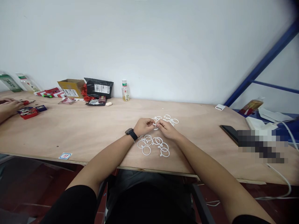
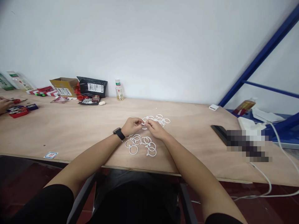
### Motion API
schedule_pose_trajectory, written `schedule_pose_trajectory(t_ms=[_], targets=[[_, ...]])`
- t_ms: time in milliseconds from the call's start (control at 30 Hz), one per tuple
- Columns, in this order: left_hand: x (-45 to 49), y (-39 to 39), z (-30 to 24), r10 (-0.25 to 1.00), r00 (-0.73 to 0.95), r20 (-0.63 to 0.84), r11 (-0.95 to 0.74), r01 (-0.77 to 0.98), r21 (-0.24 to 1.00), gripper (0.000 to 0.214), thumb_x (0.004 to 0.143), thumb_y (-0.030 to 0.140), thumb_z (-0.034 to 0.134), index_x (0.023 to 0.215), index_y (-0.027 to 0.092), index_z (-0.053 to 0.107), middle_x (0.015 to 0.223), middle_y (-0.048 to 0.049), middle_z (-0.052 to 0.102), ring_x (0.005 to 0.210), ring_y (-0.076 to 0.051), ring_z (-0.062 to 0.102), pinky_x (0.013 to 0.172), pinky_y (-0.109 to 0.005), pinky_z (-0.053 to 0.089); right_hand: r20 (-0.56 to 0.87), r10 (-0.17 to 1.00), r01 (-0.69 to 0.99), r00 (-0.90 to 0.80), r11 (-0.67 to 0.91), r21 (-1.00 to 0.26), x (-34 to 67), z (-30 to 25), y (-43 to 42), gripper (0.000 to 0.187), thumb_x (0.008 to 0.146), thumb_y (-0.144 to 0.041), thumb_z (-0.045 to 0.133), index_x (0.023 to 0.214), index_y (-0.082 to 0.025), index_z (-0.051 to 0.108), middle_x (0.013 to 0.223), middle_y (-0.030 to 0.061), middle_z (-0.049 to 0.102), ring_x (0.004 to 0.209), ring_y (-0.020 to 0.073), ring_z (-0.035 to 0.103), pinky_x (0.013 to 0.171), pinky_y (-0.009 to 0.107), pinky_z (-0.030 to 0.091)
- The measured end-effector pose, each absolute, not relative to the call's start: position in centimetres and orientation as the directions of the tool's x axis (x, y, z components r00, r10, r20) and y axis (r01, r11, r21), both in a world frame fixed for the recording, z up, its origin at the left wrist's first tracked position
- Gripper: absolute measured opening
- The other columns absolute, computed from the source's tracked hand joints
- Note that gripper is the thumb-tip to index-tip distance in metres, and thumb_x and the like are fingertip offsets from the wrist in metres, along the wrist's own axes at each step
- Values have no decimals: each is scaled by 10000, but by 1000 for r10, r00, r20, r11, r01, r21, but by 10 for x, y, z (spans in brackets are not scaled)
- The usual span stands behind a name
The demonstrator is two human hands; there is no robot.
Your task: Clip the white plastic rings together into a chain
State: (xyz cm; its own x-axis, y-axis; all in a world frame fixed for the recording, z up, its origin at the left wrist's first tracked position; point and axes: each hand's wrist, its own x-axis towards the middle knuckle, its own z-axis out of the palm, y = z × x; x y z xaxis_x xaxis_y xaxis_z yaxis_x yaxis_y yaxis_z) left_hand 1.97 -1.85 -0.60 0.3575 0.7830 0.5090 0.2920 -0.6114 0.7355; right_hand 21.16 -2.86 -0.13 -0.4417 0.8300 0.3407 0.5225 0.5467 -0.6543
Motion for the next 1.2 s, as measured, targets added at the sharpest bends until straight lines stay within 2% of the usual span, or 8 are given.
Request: schedule_pose_trajectory(t_ms=[300, 467, 567, 667, 767, 900, 1033, 1200], targets=[[21, -16, -6, 782, 331, 528, -621, 341, 706, 148, 726, 120, 549, 721, 134, 696, 640, -6, 652, 574, -92, 536, 564, -206, 433, 323, 816, 589, -479, 572, -571, 202, 3, -37, 215, 924, -344, 420, 806, -207, 537, 721, 2, 571, 687, 160, 499, 640, 259, 346], [17, -17, -4, 663, 392, 638, -749, 327, 577, 399, 746, 127, 593, 1137, 180, 648, 1105, -81, 647, 750, -114, 594, 732, -270, 518, 380, 889, 753, -256, 430, -498, 215, 6, -29, 138, 861, -338, 535, 864, -218, 605, 709, 8, 608, 669, 166, 523, 620, 260, 320], [16, -19, -2, 610, 476, 634, -791, 315, 524, 391, 801, 231, 626, 1189, 187, 618, 1170, -106, 597, 925, -161, 604, 815, -300, 526, 343, 934, 759, -105, 298, -579, 226, 8, -21, 144, 781, -349, 622, 812, -208, 617, 605, -24, 541, 575, 139, 473, 560, 247, 294], [17, -20, -3, 597, 499, 628, -801, 335, 496, 303, 847, 267, 595, 1135, 184, 642, 1131, -107, 605, 1028, -191, 587, 866, -324, 521, 209, 928, 599, -309, 361, -715, 231, 9, -21, 199, 738, -385, 656, 771, -191, 629, 563, -52, 484, 528, 111, 422, 523, 232, 297], [17, -18, -4, 626, 463, 627, -780, 379, 499, 260, 868, 262, 567, 1099, 181, 653, 1095, -99, 614, 975, -179, 597, 867, -328, 518, 16, 807, 480, -590, 367, -797, 229, 9, -27, 218, 694, -333, 684, 848, -180, 681, 587, -52, 519, 530, 101, 436, 508, 222, 323], [15, -14, -7, 664, 436, 607, -747, 412, 521, 249, 865, 262, 568, 1080, 177, 659, 1075, -90, 621, 884, -157, 605, 835, -318, 519, -131, 729, 517, -672, 335, -787, 223, 8, -35, 190, 673, -253, 677, 845, -184, 719, 601, -36, 586, 529, 106, 483, 489, 216, 340], [15, -14, -7, 664, 458, 591, -747, 410, 522, 247, 866, 266, 562, 1068, 170, 666, 1036, -86, 644, 861, -159, 612, 840, -326, 514, -40, 775, 524, -631, 388, -758, 217, 6, -35, 107, 720, -252, 622, 758, -176, 686, 655, -7, 637, 588, 127, 535, 543, 230, 383], [15, -16, -4, 599, 497, 628, -799, 323, 506, 261, 822, 159, 535, 1033, 180, 687, 1020, -82, 653, 962, -185, 611, 883, -342, 505, 157, 895, 626, -418, 409, -664, 215, 0, -28, 78, 736, -229, 571, 738, -172, 626, 616, -23, 582, 580, 121, 501, 542, 225, 343]])
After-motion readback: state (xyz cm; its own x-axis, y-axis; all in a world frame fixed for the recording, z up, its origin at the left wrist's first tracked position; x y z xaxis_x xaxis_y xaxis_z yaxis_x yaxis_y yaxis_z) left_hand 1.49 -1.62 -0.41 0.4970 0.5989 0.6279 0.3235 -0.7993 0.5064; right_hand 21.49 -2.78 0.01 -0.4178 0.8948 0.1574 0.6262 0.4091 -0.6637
